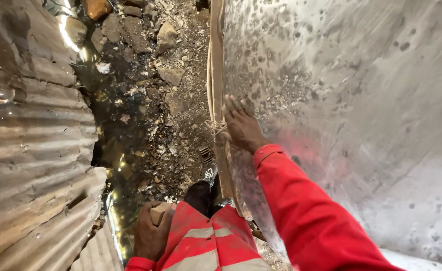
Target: Using a small block to mark or rub the surface of a car hood, likely as part of a vinyl wrapping or surface preparation process.
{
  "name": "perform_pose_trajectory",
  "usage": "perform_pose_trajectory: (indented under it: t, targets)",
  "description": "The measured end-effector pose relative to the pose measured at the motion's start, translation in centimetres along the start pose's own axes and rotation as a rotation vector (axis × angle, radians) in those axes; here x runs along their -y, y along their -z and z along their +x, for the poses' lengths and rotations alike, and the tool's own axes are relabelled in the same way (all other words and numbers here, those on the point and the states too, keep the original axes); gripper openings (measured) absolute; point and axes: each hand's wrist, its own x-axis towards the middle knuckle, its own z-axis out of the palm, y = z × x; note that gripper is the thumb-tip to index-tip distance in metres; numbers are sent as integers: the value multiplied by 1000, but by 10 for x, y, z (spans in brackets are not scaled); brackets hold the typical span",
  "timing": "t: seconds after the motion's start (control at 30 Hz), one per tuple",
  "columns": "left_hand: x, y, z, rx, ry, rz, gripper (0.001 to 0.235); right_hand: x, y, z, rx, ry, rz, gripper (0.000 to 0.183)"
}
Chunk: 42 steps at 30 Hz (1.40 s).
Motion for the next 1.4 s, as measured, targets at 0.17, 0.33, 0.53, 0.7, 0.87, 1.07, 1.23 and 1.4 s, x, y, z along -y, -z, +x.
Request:
perform_pose_trajectory:
  t: [0.17,0.33,0.53,0.7,0.87,1.07,1.23,1.4]
  targets:
    - [13,5,2,-23,52,-1,46,-61,-13,-12,-640,-333,351,114]
    - [-8,7,5,42,118,-9,43,-19,44,20,-590,-72,277,86]
    - [-21,9,-2,9,27,24,43,42,-55,50,-68,215,-33,67]
    - [-7,12,-3,-2,96,66,41,38,-67,32,-615,-82,56,109]
    - [-8,0,4,5,45,-11,44,24,-61,3,152,400,280,62]
    - [-20,-18,17,-1,-91,-8,45,24,55,-82,33,-392,2031,68]
    - [-53,-26,17,90,-32,47,55,-20,9,-127,-243,-581,2318,66]
    - [-92,-38,17,292,76,3,81,-102,22,-176,-722,-698,1537,11]
